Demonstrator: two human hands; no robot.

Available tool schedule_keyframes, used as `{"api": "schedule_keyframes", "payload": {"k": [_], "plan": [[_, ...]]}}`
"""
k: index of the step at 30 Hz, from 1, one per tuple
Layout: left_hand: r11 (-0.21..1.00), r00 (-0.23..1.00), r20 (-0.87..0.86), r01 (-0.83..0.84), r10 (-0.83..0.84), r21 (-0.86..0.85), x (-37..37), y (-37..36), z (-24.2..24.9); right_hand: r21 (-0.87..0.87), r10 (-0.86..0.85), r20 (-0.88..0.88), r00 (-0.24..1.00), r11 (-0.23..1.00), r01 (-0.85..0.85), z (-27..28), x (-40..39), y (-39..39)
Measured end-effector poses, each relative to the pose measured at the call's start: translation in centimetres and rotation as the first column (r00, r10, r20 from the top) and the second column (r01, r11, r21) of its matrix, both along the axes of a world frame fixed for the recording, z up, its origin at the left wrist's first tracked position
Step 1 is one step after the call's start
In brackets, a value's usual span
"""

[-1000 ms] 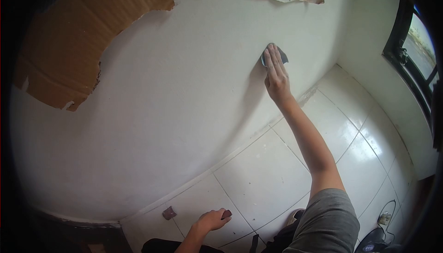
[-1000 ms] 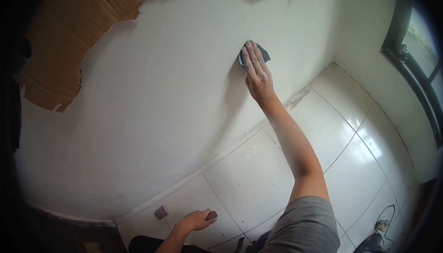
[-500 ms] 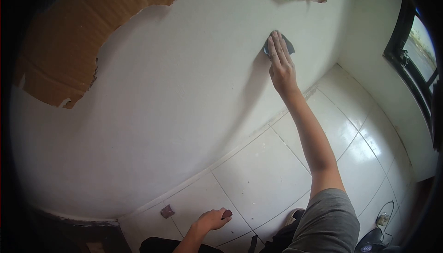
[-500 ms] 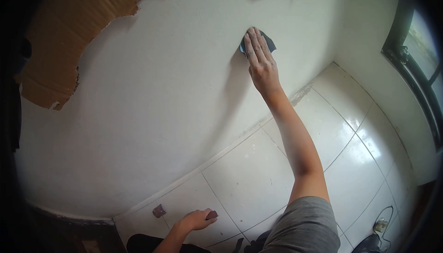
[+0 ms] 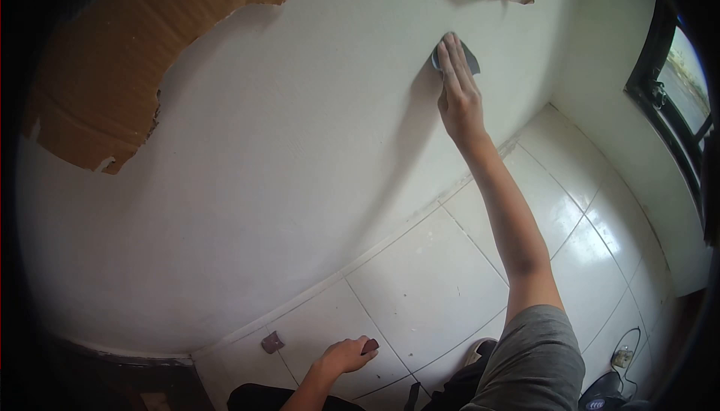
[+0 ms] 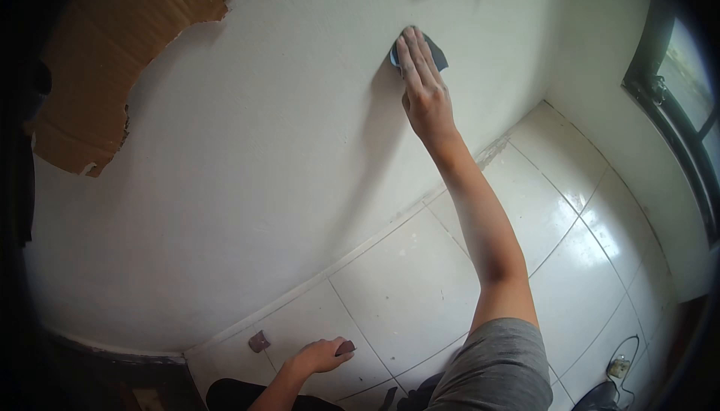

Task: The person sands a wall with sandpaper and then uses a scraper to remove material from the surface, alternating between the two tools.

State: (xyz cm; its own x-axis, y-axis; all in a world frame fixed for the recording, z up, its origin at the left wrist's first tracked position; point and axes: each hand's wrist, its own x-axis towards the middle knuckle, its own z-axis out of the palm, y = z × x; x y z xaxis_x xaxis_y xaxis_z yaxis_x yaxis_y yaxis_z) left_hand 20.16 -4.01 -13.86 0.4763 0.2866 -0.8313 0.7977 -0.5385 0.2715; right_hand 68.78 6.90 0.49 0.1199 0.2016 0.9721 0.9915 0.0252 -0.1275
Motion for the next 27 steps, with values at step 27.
{"api": "schedule_keyframes", "payload": {"k": [27], "plan": [[1.0, 1.0, 0.005, 0.008, -0.008, 0.029, 0.0, -1.1, 1.7, 0.012, 0.029, -0.024, 0.999, 1.0, -0.029, -1.3, -1.0, 0.2]]}}
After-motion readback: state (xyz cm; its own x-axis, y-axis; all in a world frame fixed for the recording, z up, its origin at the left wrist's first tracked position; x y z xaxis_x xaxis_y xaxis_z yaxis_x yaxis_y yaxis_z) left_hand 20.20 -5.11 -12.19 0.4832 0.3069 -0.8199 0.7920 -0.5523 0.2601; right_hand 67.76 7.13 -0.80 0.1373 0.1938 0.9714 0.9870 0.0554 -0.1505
